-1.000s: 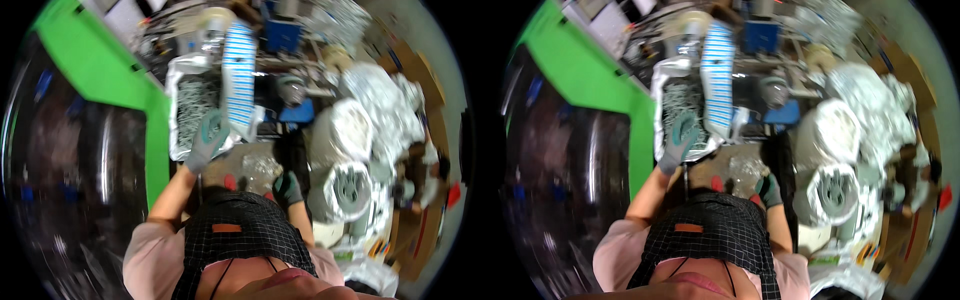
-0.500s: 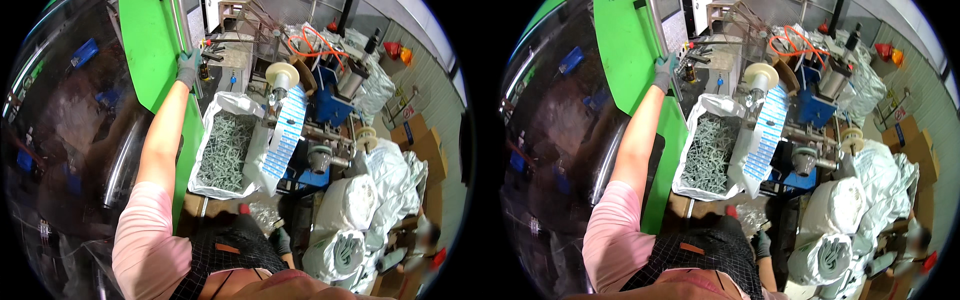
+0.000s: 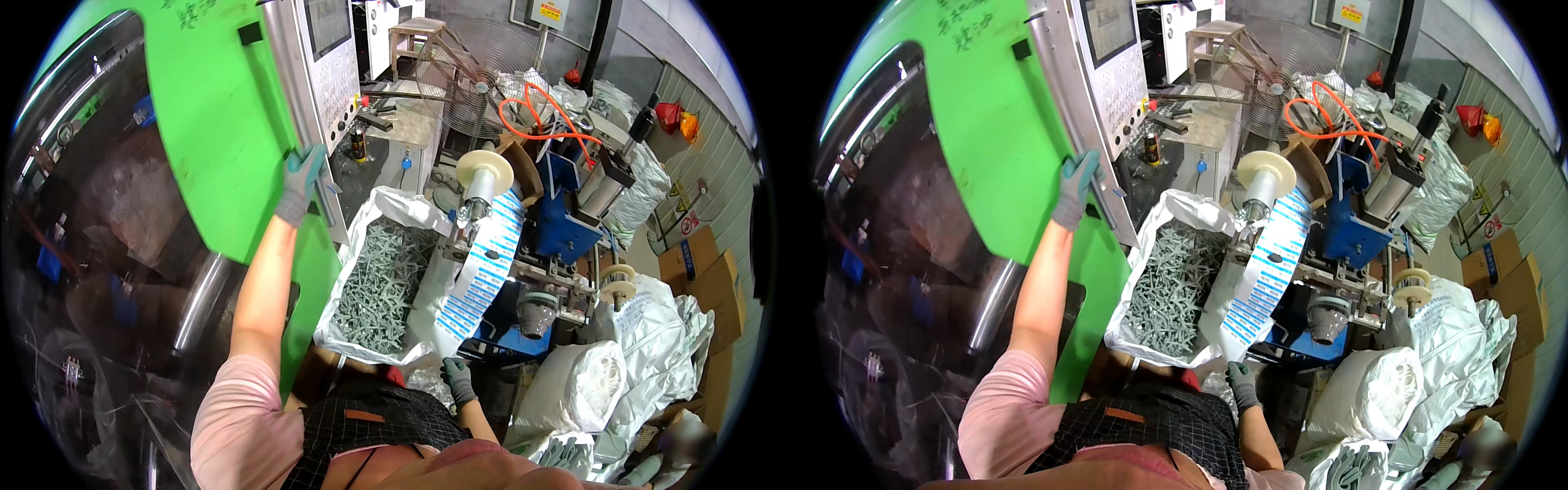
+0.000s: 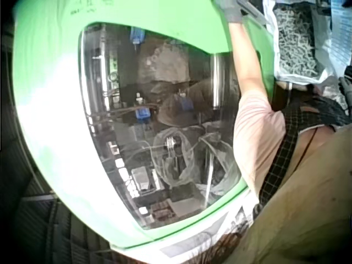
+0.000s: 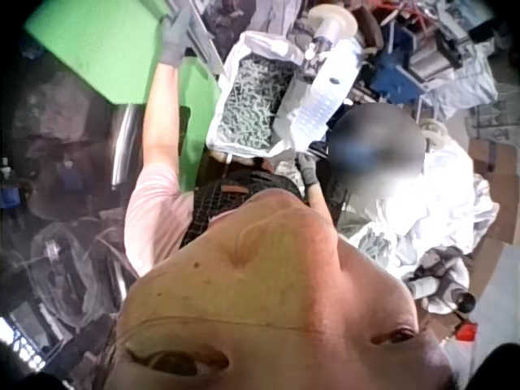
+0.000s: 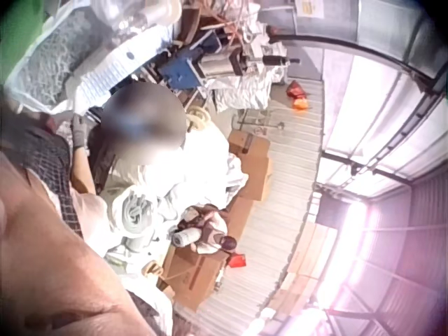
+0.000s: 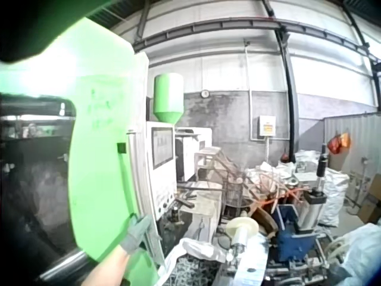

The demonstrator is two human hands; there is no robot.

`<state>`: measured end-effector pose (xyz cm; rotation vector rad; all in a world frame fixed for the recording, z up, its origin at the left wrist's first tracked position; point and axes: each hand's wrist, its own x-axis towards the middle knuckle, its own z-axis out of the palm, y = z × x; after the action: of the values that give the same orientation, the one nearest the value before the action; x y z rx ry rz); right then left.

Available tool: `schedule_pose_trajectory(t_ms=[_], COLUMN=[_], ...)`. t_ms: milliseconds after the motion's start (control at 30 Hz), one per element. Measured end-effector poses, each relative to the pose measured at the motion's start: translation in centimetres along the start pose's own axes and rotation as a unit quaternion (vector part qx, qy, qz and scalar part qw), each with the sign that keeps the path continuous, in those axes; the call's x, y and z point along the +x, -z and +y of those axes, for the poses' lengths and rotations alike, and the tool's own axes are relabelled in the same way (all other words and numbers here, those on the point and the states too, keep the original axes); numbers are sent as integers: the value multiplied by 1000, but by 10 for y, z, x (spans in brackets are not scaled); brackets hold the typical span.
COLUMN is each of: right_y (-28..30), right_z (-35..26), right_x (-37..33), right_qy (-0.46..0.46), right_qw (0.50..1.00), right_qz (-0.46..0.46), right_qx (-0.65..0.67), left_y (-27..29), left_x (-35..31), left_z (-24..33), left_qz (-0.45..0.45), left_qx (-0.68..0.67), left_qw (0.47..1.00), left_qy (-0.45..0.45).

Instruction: The person assembles grey and green plastic housing components by taking parts from large white bags and fitting them together by hand near an industrial workstation.

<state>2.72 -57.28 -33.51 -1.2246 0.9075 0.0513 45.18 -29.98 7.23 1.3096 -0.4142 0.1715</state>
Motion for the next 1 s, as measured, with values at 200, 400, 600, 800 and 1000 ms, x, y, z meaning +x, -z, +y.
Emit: schedule_pose_trajectory(t_ms=[200,400,600,800,1000], right_y=[-57,-126,-203,-309,-422], right_z=[-28,-32,-25,-25,-36], right_x=[22,34,69,90,7], right_qy=[19,78,51,127,156], right_qw=[994,912,848,775,658], right_qz=[-108,-316,-406,-459,-598], right_qx=[-30,-251,-336,-415,-431], left_y=[20,58,115,163,181], left_x=[-77,-156,-243,-317,-402], left_z=[56,102,137,171,210], left_qz=[-37,-55,-87,-163,-81], left_qx=[-21,-13,-96,-190,-130], left_qw=[999,997,988,968,983], left_qy=[23,53,81,-1,-103])
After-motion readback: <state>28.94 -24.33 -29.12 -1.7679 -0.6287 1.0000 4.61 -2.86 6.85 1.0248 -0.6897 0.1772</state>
